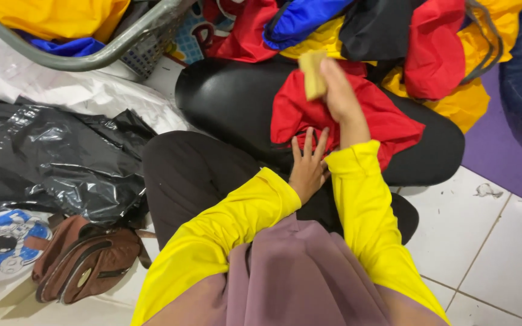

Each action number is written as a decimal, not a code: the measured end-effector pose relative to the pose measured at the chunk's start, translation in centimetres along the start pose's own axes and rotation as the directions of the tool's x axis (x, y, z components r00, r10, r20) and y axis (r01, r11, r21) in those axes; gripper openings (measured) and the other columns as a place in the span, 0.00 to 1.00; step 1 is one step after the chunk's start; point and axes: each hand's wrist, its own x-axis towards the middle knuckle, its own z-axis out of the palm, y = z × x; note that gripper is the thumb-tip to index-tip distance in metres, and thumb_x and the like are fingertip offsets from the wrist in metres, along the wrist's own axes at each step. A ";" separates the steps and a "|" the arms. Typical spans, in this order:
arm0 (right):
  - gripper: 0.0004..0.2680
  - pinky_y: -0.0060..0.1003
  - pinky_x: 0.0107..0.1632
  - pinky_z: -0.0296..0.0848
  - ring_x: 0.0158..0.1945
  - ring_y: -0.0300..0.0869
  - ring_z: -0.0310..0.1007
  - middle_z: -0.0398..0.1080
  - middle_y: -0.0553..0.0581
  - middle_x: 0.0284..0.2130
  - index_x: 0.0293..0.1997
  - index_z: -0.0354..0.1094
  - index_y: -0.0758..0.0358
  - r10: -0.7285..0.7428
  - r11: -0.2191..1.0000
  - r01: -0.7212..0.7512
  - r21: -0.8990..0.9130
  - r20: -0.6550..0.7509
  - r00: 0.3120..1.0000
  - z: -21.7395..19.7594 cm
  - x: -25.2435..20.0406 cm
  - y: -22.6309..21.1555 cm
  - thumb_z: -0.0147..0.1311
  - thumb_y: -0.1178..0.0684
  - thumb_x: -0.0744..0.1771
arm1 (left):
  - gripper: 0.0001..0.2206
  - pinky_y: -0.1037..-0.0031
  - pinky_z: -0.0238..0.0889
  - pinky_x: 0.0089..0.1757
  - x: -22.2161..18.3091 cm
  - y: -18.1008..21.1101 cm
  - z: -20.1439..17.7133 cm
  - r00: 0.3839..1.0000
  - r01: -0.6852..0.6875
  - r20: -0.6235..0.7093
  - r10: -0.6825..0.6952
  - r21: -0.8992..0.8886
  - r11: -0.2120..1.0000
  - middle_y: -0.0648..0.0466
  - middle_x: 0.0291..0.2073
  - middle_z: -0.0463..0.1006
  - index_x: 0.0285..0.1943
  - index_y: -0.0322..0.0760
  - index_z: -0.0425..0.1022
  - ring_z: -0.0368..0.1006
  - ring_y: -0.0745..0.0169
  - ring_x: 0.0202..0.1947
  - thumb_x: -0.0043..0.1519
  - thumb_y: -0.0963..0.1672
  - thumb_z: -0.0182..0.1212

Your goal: Folding a red rain cover and placing it into a clear plastic sleeve followed by a black plastic bag for shipping.

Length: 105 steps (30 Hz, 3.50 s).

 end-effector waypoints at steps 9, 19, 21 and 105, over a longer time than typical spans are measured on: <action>0.13 0.44 0.64 0.62 0.58 0.45 0.63 0.65 0.63 0.53 0.61 0.58 0.69 -0.486 0.859 0.442 -0.258 -0.140 0.863 -1.1 -3.7 -6.6 0.42 0.49 0.75 | 0.41 0.35 0.52 0.62 0.4 0.6 2.3 0.996 0.024 -0.090 -0.019 0.057 0.998 0.49 0.80 0.39 0.80 0.71 0.46 0.43 0.28 0.76 0.57 0.67 0.54; 0.06 0.41 0.45 0.73 0.40 0.47 0.71 0.67 0.52 0.33 0.45 0.71 0.55 -0.676 0.319 0.474 -0.820 0.154 0.721 2.5 2.2 2.0 0.59 0.48 0.68 | 0.35 0.22 0.40 0.64 0.2 0.0 -1.9 0.982 -0.036 0.191 -0.005 0.214 0.976 0.55 0.79 0.45 0.81 0.49 0.49 0.37 0.24 0.76 0.65 0.60 0.44; 0.07 0.41 0.47 0.73 0.40 0.48 0.73 0.69 0.53 0.33 0.45 0.72 0.57 -0.753 0.369 0.387 -0.845 -0.028 0.657 1.8 2.2 -0.7 0.61 0.49 0.68 | 0.37 0.23 0.40 0.64 0.1 -0.3 -2.0 0.983 -0.046 0.186 0.000 0.240 0.970 0.56 0.79 0.44 0.80 0.49 0.50 0.36 0.25 0.77 0.63 0.61 0.46; 0.06 0.43 0.42 0.68 0.35 0.55 0.70 0.70 0.58 0.31 0.38 0.74 0.58 -0.658 0.629 0.173 -0.758 -0.401 0.638 -14.9 -10.5 6.0 0.69 0.53 0.67 | 0.32 0.37 0.60 0.61 0.9 -0.3 2.7 0.876 -0.065 -0.480 0.046 -0.024 0.998 0.39 0.51 0.70 0.73 0.34 0.65 0.70 0.32 0.56 0.56 0.49 0.55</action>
